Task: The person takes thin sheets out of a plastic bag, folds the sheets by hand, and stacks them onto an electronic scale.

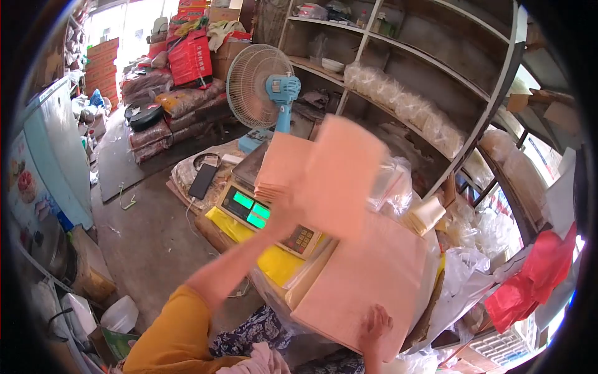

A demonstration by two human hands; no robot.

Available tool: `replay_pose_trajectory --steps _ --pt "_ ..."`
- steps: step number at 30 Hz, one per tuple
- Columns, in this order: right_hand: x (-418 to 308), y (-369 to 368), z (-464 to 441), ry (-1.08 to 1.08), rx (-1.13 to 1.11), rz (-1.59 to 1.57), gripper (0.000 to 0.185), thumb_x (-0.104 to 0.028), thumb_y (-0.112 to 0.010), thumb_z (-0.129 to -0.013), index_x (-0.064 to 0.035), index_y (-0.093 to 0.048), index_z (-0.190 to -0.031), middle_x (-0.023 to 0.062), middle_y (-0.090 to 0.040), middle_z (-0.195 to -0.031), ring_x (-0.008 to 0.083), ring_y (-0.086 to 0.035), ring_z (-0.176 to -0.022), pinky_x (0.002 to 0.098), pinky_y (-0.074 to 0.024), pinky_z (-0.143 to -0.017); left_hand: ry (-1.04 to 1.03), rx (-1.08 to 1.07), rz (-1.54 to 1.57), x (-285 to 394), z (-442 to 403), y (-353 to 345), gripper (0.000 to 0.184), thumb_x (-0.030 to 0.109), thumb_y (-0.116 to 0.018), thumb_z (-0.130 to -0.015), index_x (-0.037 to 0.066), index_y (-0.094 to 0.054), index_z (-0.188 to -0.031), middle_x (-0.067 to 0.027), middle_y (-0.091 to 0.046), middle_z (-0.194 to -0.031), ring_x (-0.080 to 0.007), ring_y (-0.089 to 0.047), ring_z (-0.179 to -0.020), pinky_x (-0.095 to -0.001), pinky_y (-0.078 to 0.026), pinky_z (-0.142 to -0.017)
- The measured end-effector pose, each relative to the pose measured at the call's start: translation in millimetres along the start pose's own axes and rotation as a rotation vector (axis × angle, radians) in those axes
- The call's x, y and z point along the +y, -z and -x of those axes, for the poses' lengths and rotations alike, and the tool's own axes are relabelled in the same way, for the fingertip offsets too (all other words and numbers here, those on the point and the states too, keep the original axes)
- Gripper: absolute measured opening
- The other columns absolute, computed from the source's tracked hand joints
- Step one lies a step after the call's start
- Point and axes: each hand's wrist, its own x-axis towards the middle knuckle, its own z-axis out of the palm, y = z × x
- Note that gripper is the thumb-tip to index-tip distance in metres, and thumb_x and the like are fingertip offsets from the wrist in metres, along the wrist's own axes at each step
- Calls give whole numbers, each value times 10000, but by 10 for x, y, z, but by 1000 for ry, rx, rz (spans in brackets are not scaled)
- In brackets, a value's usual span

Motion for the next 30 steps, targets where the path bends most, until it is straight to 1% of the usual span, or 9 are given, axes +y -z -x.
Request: replay_pose_trajectory --steps 1,3,11,13,15,17,22,27,30 --pt "-19 9 -5 -5 -1 -1 376 -121 -601 -755 -14 -564 -1114 150 -533 -1196 356 -494 -1049 455 -354 -925 165 19 273 -155 -290 118 779 -96 -532 -598 0 -375 -1355 -86 -490 -1289 -171 -478 -1154 -272 -392 -961" --pt "-40 34 -24 -63 -31 -54 347 -119 -593 -755 -16 -580 -1086 146 -546 -1171 359 -485 -1064 454 -358 -922 102 78 100 -475 -771 365 751 -104 -536 -617 -10 -388 -1347 -75 -521 -1237 -144 -523 -1068 -255 -456 -841" --pt "-98 68 -36 -96 -63 45 377 -113 -587 -755 -19 -568 -1120 156 -538 -1191 348 -483 -1083 473 -359 -941 473 -40 50 -848 -900 579 459 -17 -602 -633 -61 -551 -1087 -137 -621 -991 -208 -593 -912 -290 -482 -750" --pt "-72 43 -21 -20 -55 106 371 -123 -565 -773 -8 -557 -1126 170 -540 -1186 359 -485 -1061 472 -362 -941 130 15 -294 -649 -799 521 452 7 -631 -634 -38 -539 -1075 -213 -605 -1035 -286 -590 -964 -352 -485 -799" --pt "-115 68 -3 -47 -68 60 342 -141 -560 -789 -4 -559 -1103 171 -547 -1165 362 -491 -1034 468 -356 -952 -254 268 -866 -765 -560 443 653 61 -641 -679 29 -411 -1289 -237 -434 -1282 -384 -402 -1199 -455 -315 -1017" --pt "-255 110 -8 -127 -96 -2 324 -145 -571 -791 -12 -567 -1086 162 -549 -1158 356 -494 -1030 463 -354 -963 -280 119 -656 -96 1 338 645 104 -601 -765 24 -346 -1352 -201 -393 -1355 -373 -340 -1270 -426 -258 -1069" --pt "-774 229 -46 294 -271 -67 307 -158 -695 -714 -66 -609 -994 87 -586 -1024 266 -532 -1017 480 -357 -974 -172 -265 -330 -173 1312 46 510 95 -558 -824 1 -410 -1303 -202 -438 -1305 -379 -391 -1225 -446 -297 -1036" --pt "-779 131 -104 407 -250 -32 225 -159 -687 -723 -80 -627 -925 59 -602 -914 234 -575 -940 444 -408 -936 -39 -275 -224 -58 1791 -60 424 -19 -537 -757 11 -517 -1179 -190 -513 -1204 -366 -475 -1138 -403 -388 -965" --pt "-664 146 -195 354 -495 32 213 -127 -669 -725 -56 -629 -922 58 -619 -906 238 -596 -906 356 -450 -890 -17 -301 -155 20 1802 -69 369 -61 -516 -715 18 -567 -1072 -177 -543 -1130 -355 -503 -1088 -402 -418 -923"
